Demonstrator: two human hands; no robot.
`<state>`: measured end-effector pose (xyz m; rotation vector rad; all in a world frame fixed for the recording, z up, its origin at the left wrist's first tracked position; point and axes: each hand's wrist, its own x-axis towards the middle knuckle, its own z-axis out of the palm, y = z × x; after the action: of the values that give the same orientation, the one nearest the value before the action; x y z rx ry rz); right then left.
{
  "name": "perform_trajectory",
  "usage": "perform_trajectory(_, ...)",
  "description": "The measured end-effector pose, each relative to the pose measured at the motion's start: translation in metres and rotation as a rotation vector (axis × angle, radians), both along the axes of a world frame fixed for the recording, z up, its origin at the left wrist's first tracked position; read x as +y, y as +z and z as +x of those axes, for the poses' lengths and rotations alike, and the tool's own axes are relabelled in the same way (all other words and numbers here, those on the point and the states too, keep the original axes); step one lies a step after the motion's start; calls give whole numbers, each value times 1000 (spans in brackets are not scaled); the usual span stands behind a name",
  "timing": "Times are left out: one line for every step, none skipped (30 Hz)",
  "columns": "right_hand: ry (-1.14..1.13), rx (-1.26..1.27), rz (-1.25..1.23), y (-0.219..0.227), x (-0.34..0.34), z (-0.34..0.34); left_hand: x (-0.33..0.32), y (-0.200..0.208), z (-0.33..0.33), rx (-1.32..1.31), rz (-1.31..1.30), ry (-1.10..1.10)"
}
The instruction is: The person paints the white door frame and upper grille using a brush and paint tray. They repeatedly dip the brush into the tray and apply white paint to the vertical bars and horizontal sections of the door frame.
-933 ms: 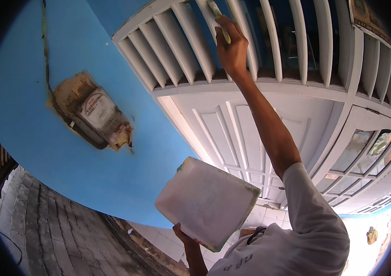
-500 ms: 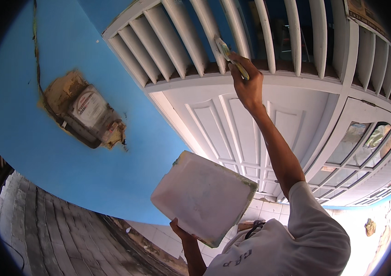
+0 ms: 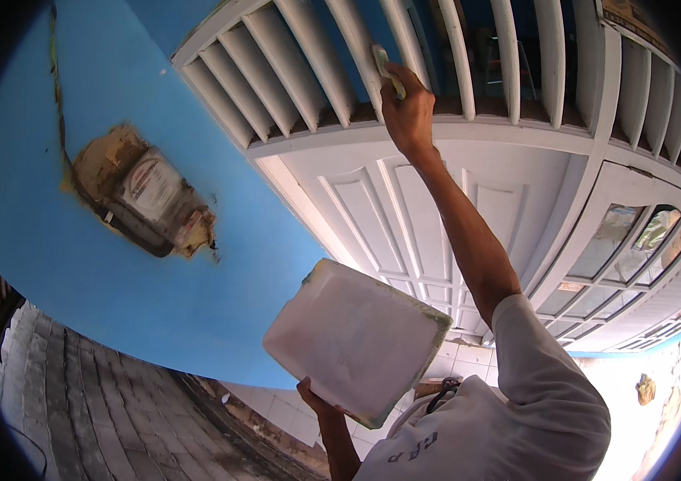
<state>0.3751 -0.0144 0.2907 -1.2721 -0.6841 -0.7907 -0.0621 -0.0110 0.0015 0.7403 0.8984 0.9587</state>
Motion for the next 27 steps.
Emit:
perform_trajectory(-4,24,-28,-6,-4,-3,-1,-1,-1,-11,0,6)
perform_trajectory(-8,48,-57,-11,-8,-3,-1,-3,-3,-21,0,11)
perform_trajectory(20,107,-96,-12,-10,-3,-1,-5,-4,-32,0,16)
perform_trajectory(6,78,-69,-13,-9,-2,1,-10,-6,-20,16,-7)
perform_trajectory(-9,49,-42,-14,-6,0,6,-16,-10,-7,32,-30)
perform_trajectory(-23,20,-15,-14,-3,3,8,-21,-12,5,48,-53)
perform_trajectory(-29,-25,24,-9,2,5,10,-24,-12,11,54,-39)
perform_trajectory(-7,-32,45,-5,3,7,10,-26,-13,18,59,-25)
perform_trajectory(14,-39,66,-1,3,9,10,-27,-14,24,64,-11)
perform_trajectory(37,-50,88,5,3,10,9,-26,-13,-10,62,-19)
perform_trajectory(34,-115,145,2,7,15,9,-24,-13,-45,59,-26)
perform_trajectory(3,-125,143,-3,11,19,8,-21,-12,-79,57,-33)
perform_trajectory(-28,-133,134,-10,14,19,5,-18,-11,-70,49,-30)
perform_trajectory(-59,-141,125,-15,16,20,3,-14,-9,-60,41,-28)
perform_trajectory(21,-1,70,-23,15,19,2,-12,-8,-51,33,-26)
perform_trajectory(8,2,66,-21,15,19,3,-15,-10,-59,43,-31)
perform_trajectory(-6,5,61,-20,15,20,6,-20,-13,-67,52,-36)
perform_trajectory(-21,8,56,-17,15,21,7,-23,-14,-75,62,-42)
perform_trajectory(-20,-6,78,-12,16,20,7,-23,-13,-73,61,-36)
perform_trajectory(-15,-18,100,-1,18,16,6,-22,-13,-69,61,-25)
perform_trajectory(-10,-30,123,9,19,13,5,-20,-13,-64,62,-14)
perform_trajectory(-2,-51,143,18,18,13,5,-17,-13,-48,72,-5)
perform_trajectory(3,-71,160,26,16,15,4,-16,-13,-32,80,0)
perform_trajectory(8,-92,178,31,16,18,3,-14,-12,-15,87,5)
perform_trajectory(-12,-104,193,30,16,20,2,-13,-11,-2,76,21)
perform_trajectory(-17,-81,146,23,14,19,2,-12,-9,11,65,38)
perform_trajectory(-22,-59,98,14,10,16,0,-11,-10,24,54,55)
